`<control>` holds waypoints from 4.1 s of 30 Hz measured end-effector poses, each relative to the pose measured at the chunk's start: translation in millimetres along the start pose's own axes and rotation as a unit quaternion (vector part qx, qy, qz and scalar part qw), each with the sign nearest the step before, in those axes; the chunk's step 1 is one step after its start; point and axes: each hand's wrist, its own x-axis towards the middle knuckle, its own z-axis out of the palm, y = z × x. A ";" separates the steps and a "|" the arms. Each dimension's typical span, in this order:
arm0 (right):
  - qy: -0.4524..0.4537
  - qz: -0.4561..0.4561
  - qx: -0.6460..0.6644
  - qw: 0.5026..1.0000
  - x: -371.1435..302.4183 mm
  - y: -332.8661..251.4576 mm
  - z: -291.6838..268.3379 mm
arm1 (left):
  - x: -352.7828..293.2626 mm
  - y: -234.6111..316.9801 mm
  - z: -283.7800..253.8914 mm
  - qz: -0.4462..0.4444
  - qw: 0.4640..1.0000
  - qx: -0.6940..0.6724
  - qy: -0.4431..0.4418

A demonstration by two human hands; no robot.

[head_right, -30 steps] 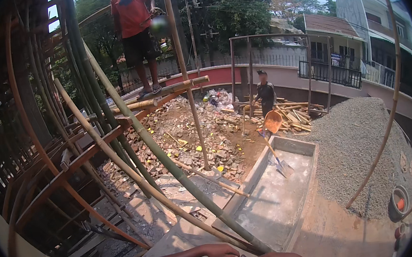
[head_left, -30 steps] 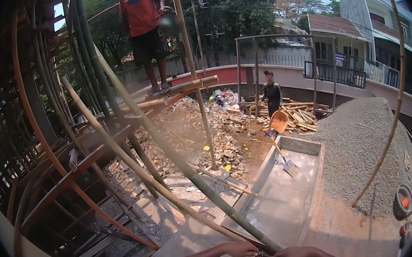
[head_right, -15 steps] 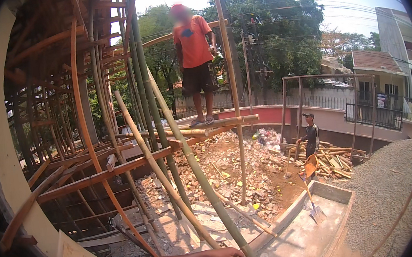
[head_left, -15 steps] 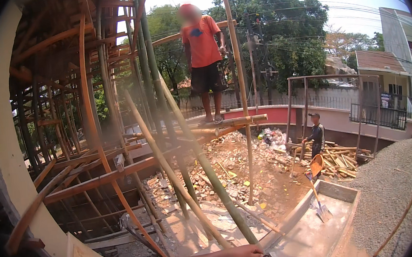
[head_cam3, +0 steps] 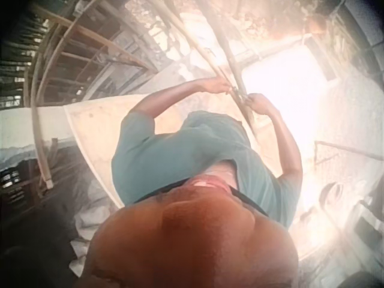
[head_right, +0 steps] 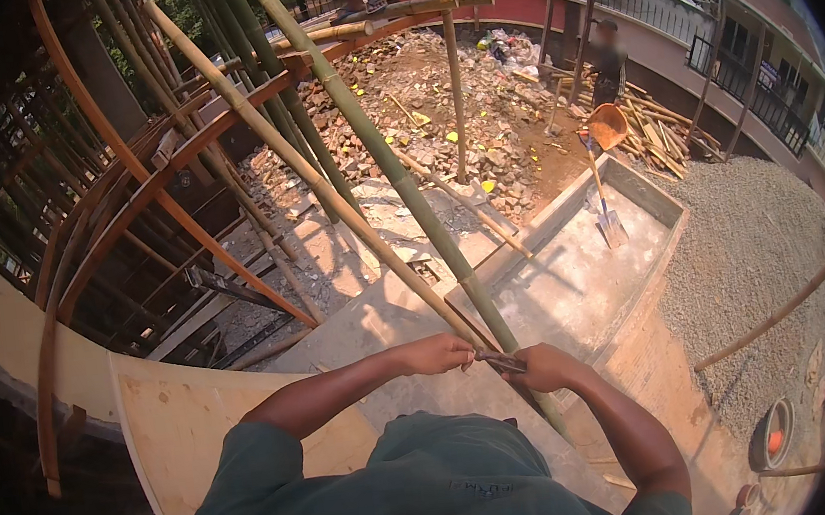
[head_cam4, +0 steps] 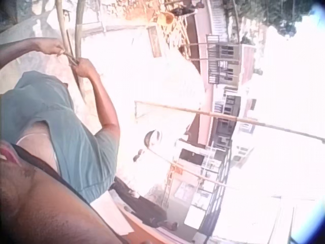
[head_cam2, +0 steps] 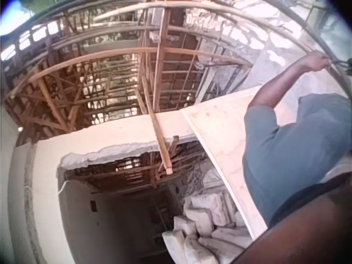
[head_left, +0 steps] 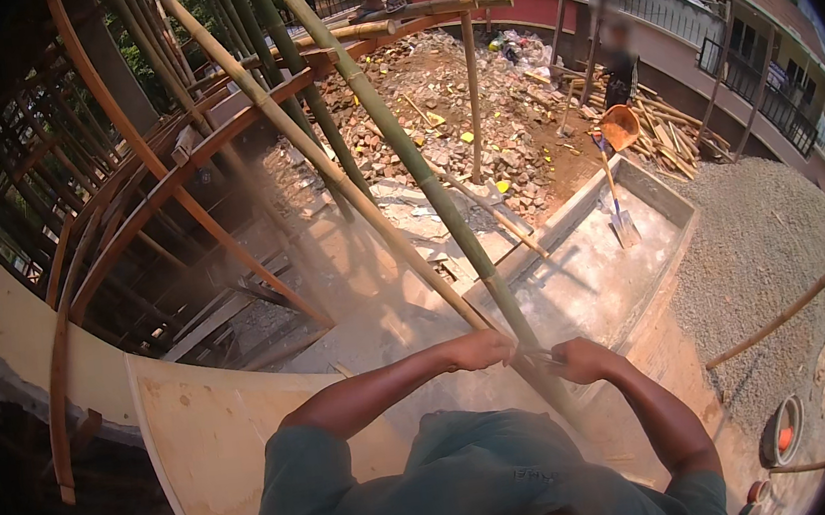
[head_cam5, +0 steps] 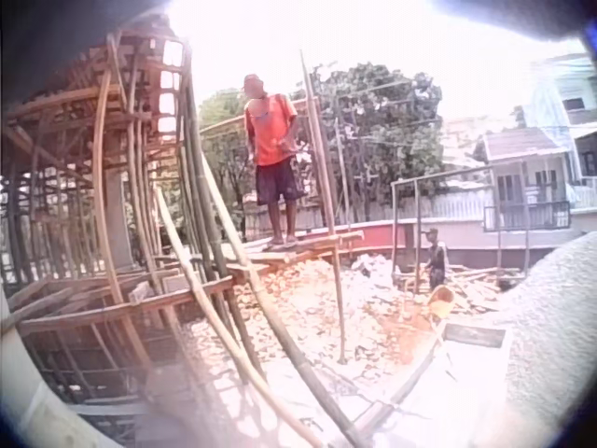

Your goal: The person positions bamboo poles into a wooden frame and secures them using wire and pliers. They repeatedly adjust the poles and tighten the wire connections to stabilize the structure.

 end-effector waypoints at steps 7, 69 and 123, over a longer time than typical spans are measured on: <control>0.259 -0.004 -0.194 0.946 -6.1 -2.5 -13.7 | 15.6 18.8 -9.9 -0.098 0.953 -0.287 -0.010; 0.056 0.006 0.260 0.964 -80.8 2.7 94.6 | -5.2 -1.3 24.6 -0.064 0.992 -0.032 -0.103; 0.036 -0.006 0.802 0.597 -147.9 -24.2 134.6 | 58.7 44.2 29.2 -0.078 0.964 -0.057 -0.248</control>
